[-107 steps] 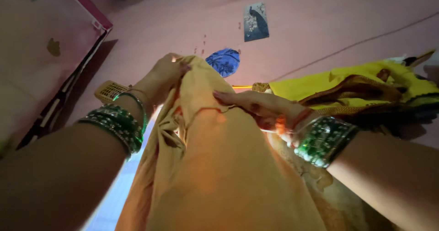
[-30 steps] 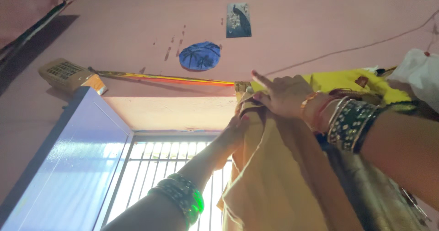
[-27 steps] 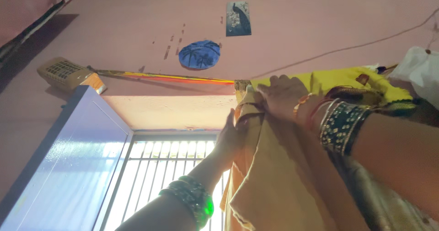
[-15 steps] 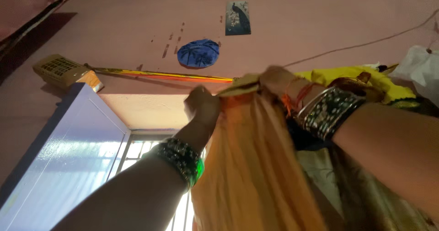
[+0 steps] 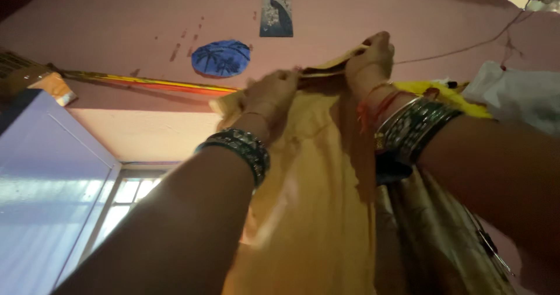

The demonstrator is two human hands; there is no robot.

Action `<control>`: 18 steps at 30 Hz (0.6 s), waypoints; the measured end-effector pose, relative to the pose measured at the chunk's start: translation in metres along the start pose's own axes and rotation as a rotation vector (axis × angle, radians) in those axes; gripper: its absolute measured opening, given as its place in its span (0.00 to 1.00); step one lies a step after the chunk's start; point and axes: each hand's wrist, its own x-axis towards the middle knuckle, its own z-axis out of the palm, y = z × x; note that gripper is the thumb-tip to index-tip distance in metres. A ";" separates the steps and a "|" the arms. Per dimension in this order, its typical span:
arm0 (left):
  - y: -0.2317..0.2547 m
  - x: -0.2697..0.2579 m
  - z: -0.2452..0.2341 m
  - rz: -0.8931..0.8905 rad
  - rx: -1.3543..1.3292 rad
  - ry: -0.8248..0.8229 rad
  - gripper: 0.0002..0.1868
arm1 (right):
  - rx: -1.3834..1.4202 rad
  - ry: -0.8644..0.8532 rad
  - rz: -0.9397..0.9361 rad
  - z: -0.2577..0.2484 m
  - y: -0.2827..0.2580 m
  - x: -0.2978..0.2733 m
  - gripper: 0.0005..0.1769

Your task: The person takes items of clothing from a rod and a portable wardrobe, folds them by hand, and places them back into the wardrobe.

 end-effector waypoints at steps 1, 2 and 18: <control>-0.009 0.001 -0.002 -0.046 0.136 0.081 0.27 | 0.017 0.082 -0.061 0.005 -0.004 -0.011 0.25; -0.018 0.005 0.001 -0.047 0.136 0.078 0.27 | 0.026 0.123 -0.116 0.006 -0.007 -0.020 0.28; -0.072 -0.051 0.045 -0.362 -1.087 -0.518 0.36 | -0.245 -0.570 -0.365 0.045 0.032 -0.016 0.33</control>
